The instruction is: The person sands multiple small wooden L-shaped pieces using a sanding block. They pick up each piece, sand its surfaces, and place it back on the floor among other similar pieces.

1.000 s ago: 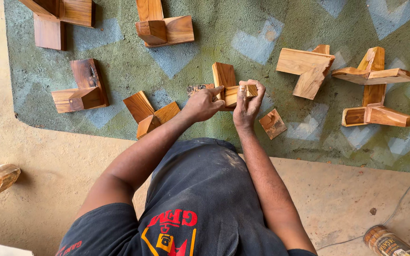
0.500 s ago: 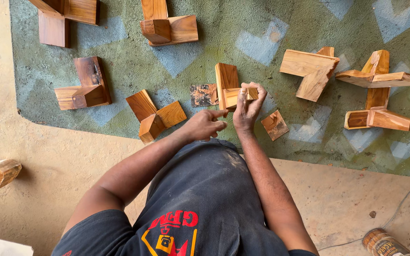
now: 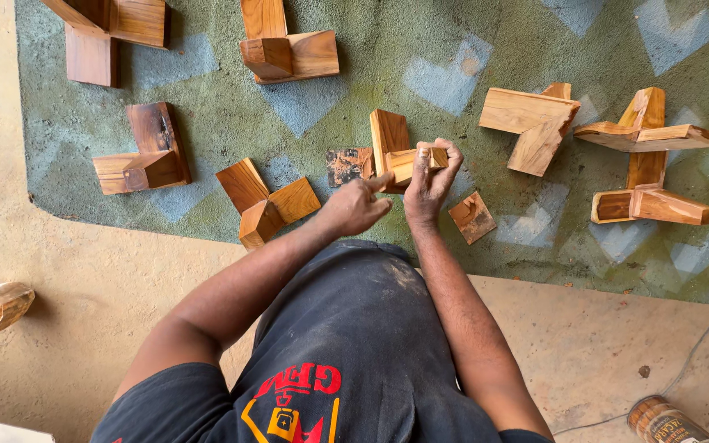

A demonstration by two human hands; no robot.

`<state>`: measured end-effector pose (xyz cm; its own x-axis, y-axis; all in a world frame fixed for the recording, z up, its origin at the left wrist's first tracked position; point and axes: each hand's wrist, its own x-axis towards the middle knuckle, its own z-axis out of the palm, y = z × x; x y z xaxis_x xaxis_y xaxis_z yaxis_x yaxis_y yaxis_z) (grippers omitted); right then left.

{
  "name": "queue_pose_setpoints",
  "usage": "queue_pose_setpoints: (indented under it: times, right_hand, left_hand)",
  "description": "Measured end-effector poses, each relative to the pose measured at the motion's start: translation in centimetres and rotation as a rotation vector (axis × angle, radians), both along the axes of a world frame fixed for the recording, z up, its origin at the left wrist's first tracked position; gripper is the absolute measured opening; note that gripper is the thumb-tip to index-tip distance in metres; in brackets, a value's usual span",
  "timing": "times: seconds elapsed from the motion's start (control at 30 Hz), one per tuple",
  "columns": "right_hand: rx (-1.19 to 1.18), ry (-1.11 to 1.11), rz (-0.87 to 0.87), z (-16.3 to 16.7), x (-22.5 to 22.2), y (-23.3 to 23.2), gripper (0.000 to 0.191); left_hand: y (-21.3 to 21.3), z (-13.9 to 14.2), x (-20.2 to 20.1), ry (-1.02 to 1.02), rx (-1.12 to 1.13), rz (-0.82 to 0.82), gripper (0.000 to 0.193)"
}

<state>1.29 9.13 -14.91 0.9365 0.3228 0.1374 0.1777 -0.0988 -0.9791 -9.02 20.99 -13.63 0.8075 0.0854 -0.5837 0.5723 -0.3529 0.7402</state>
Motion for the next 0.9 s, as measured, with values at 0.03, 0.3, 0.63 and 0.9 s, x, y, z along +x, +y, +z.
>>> queue_pose_setpoints:
  times: [0.03, 0.3, 0.63, 0.9]
  right_hand:
    - [-0.013, 0.007, 0.001, 0.0, 0.2, 0.0, 0.033]
    - [0.249, 0.253, -0.178, 1.7, 1.9, -0.8, 0.053]
    - [0.183, 0.257, -0.273, 0.9, 2.0, -1.4, 0.023]
    - [0.255, 0.203, -0.139, 0.7, 1.7, -0.3, 0.012]
  left_hand:
    - [-0.7, -0.2, -0.8, -0.058, -0.034, 0.016, 0.063]
    - [0.5, -0.2, -2.2, -0.192, -0.531, 0.301, 0.051]
    - [1.5, 0.8, 0.2, -0.431, -0.377, 0.236, 0.060]
    - [2.7, 0.4, 1.7, -0.469, -0.009, 0.092, 0.061]
